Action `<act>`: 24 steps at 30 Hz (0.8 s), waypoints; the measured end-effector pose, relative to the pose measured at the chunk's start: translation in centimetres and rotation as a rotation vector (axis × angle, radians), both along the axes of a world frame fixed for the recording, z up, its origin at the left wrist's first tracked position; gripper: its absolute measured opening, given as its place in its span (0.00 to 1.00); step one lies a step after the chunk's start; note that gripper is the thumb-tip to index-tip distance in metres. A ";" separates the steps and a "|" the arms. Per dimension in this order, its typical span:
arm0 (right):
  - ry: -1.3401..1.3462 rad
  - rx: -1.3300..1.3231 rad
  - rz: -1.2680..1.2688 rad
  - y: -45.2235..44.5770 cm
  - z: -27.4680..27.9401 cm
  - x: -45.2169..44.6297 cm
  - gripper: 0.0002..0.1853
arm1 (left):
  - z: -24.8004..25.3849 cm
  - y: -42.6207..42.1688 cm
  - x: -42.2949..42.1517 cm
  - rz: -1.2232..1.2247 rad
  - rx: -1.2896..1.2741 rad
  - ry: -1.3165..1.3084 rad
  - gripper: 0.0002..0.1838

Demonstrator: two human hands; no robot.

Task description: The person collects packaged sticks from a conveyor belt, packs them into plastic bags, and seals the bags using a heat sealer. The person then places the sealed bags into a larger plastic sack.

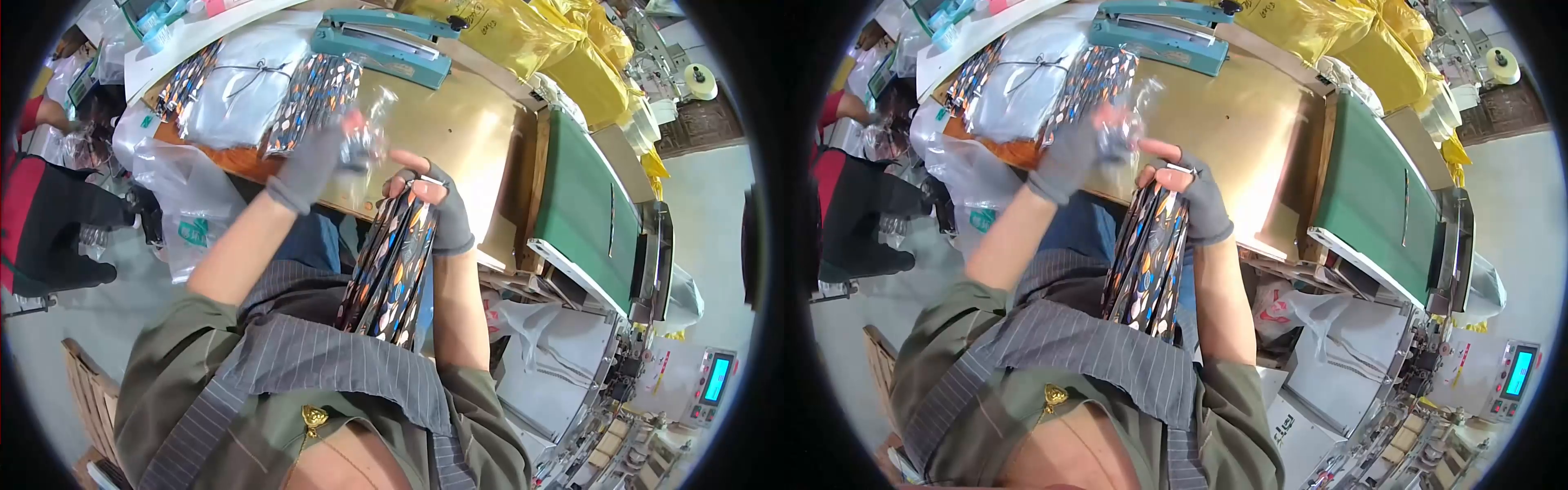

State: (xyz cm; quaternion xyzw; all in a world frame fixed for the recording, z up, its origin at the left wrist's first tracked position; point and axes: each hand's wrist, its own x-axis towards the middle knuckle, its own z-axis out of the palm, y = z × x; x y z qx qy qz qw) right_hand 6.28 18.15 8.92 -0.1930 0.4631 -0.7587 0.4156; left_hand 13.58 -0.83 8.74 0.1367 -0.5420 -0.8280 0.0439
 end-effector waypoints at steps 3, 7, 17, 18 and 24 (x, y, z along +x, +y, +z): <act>0.068 -0.044 -0.052 -1.1 -3.7 -0.8 0.33 | 3.3 1.6 -0.3 -0.232 -0.239 0.264 0.22; -0.105 -0.194 -0.080 0.9 -4.5 -1.1 0.40 | 3.1 5.9 2.1 0.004 -1.068 0.711 0.13; 0.558 0.703 -0.013 11.9 -10.3 12.5 0.25 | -3.6 7.7 11.0 -0.331 -0.921 0.399 0.21; 0.757 0.862 -0.084 10.5 -8.1 10.0 0.21 | -1.5 7.9 9.1 -0.353 -0.940 0.330 0.20; 1.235 0.742 -0.748 3.7 5.8 1.7 0.09 | 7.0 5.1 -2.3 -0.098 -1.135 0.327 0.18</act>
